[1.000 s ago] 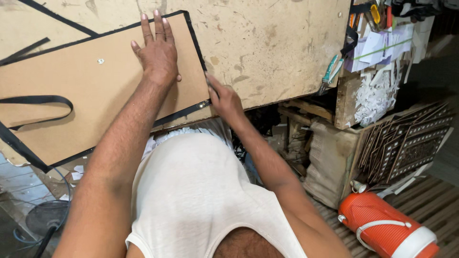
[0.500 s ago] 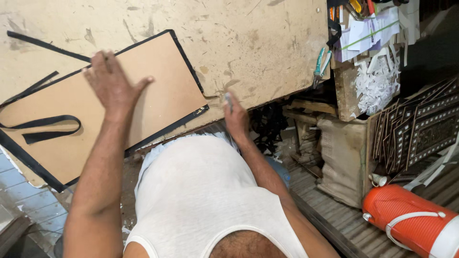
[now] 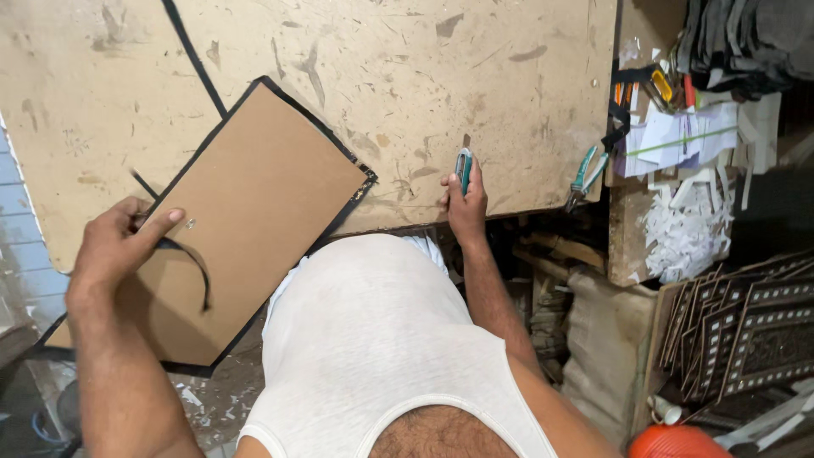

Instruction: The person cuts black trim from a decorative panel using a utility knife, then applies yellow tape to the edges of a rectangular board. They smooth the tape and place small white paper pieces along the taped border.

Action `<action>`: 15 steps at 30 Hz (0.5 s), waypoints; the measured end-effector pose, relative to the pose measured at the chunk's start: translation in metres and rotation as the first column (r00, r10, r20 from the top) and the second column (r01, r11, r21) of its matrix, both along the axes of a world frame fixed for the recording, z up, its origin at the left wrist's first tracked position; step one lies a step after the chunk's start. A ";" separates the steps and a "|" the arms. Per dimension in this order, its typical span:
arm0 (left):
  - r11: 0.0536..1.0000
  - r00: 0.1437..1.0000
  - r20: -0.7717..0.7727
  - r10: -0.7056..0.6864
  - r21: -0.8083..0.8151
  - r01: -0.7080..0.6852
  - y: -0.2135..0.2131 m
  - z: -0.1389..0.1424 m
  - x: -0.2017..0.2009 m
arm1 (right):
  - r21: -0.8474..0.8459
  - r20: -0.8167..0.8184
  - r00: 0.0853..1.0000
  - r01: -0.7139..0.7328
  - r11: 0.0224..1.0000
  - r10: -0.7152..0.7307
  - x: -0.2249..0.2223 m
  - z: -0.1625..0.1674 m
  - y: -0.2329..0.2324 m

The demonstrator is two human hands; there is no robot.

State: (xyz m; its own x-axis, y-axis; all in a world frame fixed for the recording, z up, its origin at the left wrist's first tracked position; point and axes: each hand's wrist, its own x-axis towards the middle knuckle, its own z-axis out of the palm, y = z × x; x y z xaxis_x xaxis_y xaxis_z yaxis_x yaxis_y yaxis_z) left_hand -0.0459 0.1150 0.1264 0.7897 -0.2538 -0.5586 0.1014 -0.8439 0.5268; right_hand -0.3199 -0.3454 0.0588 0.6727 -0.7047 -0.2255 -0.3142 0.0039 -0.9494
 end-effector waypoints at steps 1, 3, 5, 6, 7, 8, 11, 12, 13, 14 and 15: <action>0.985 0.992 -0.014 0.127 -0.118 -0.128 0.001 0.014 -0.015 | -0.040 -0.035 0.999 -0.015 0.999 0.014 0.002 0.007 -0.006; 0.895 0.928 -0.010 0.373 -0.258 -0.363 0.004 0.041 -0.042 | -0.116 -0.104 0.993 -0.060 0.991 0.048 0.006 0.021 -0.020; 0.735 0.804 0.031 0.594 -0.427 -0.527 0.002 0.053 -0.065 | -0.139 -0.081 0.995 -0.060 0.988 0.049 0.010 0.036 -0.041; 0.608 0.717 0.031 0.696 -0.556 -0.566 0.001 0.051 -0.074 | -0.149 -0.068 0.996 -0.068 0.987 0.058 0.014 0.042 -0.053; 0.468 0.620 0.017 0.785 -0.672 -0.574 0.001 0.047 -0.085 | -0.133 -0.046 0.995 -0.094 0.987 0.089 0.016 0.047 -0.064; 0.413 0.580 0.024 0.814 -0.726 -0.550 0.000 0.037 -0.096 | -0.118 -0.024 0.993 -0.118 0.986 0.116 0.016 0.052 -0.077; 0.284 0.429 0.081 0.900 -0.855 -0.434 -0.007 -0.014 -0.114 | -0.122 0.028 0.972 -0.228 0.966 0.233 0.021 0.058 -0.106; 0.268 0.355 0.127 0.926 -0.885 -0.381 -0.017 -0.037 -0.115 | -0.134 0.042 0.961 -0.267 0.954 0.275 0.022 0.058 -0.112; 0.258 0.279 0.168 0.946 -0.909 -0.329 -0.024 -0.058 -0.120 | -0.115 0.049 0.949 -0.304 0.946 0.311 0.023 0.056 -0.117; 0.182 0.179 0.112 0.977 -0.875 -0.449 -0.036 -0.078 -0.129 | -0.097 0.053 0.936 -0.341 0.935 0.347 0.024 0.054 -0.121; 0.090 0.074 0.059 0.996 -0.829 -0.552 -0.053 -0.096 -0.138 | -0.081 0.058 0.923 -0.376 0.923 0.381 0.024 0.051 -0.124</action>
State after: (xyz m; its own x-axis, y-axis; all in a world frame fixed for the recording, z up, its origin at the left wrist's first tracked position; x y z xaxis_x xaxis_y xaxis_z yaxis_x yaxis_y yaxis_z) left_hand -0.1841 0.0623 0.0300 0.6623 0.7473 -0.0537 0.0361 0.0398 0.9986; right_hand -0.2961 -0.4689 0.1100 0.9046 -0.4064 -0.1284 -0.2114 -0.1664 -0.9631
